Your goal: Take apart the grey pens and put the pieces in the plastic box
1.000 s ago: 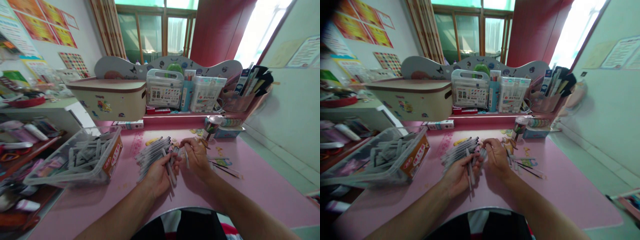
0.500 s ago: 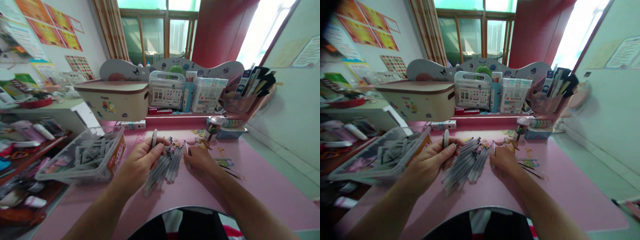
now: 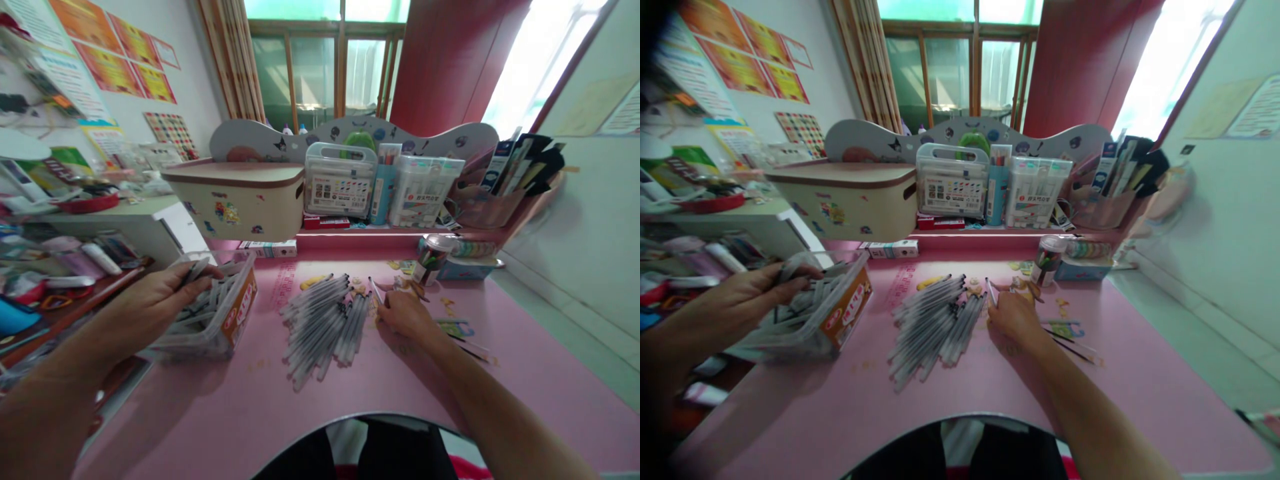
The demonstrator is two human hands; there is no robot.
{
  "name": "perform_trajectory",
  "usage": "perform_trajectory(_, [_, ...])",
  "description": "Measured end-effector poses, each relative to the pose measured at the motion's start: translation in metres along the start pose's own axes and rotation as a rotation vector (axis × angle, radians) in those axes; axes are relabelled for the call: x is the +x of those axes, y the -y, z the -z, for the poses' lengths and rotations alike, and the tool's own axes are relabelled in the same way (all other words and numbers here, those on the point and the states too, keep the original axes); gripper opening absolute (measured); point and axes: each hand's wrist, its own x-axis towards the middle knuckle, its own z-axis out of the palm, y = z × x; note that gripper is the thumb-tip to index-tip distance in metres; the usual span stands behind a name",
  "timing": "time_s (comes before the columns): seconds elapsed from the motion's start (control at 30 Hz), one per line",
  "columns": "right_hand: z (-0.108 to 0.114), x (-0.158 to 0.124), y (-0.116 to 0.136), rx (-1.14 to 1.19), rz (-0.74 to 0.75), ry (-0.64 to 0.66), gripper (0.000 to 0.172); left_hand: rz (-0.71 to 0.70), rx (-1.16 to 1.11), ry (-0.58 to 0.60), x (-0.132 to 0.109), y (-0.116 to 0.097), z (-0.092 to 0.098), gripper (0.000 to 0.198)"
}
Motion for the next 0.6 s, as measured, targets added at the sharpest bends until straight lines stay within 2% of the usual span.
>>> perform_trajectory(0.1, [0.001,0.001,0.000,-0.008,0.009,-0.016,0.035,-0.028,0.021,0.181,-0.003,0.016,0.002,0.055])
perform_trajectory(0.2, [0.002,0.000,0.000,-0.006,0.002,-0.024,0.034,-0.054,0.151,0.223,-0.008,0.027,0.009,0.047])
perform_trajectory(0.3, [0.003,-0.001,0.000,0.013,-0.003,-0.039,0.033,-0.055,0.180,0.287,-0.011,0.035,0.015,0.045])
perform_trajectory(0.43, [0.002,-0.001,-0.002,0.077,0.010,-0.083,0.031,-0.092,0.219,0.298,-0.012,0.038,0.016,0.045])
perform_trajectory(0.6, [-0.001,0.002,-0.004,0.100,0.022,-0.131,0.029,-0.119,0.232,0.272,-0.011,0.029,0.008,0.044])
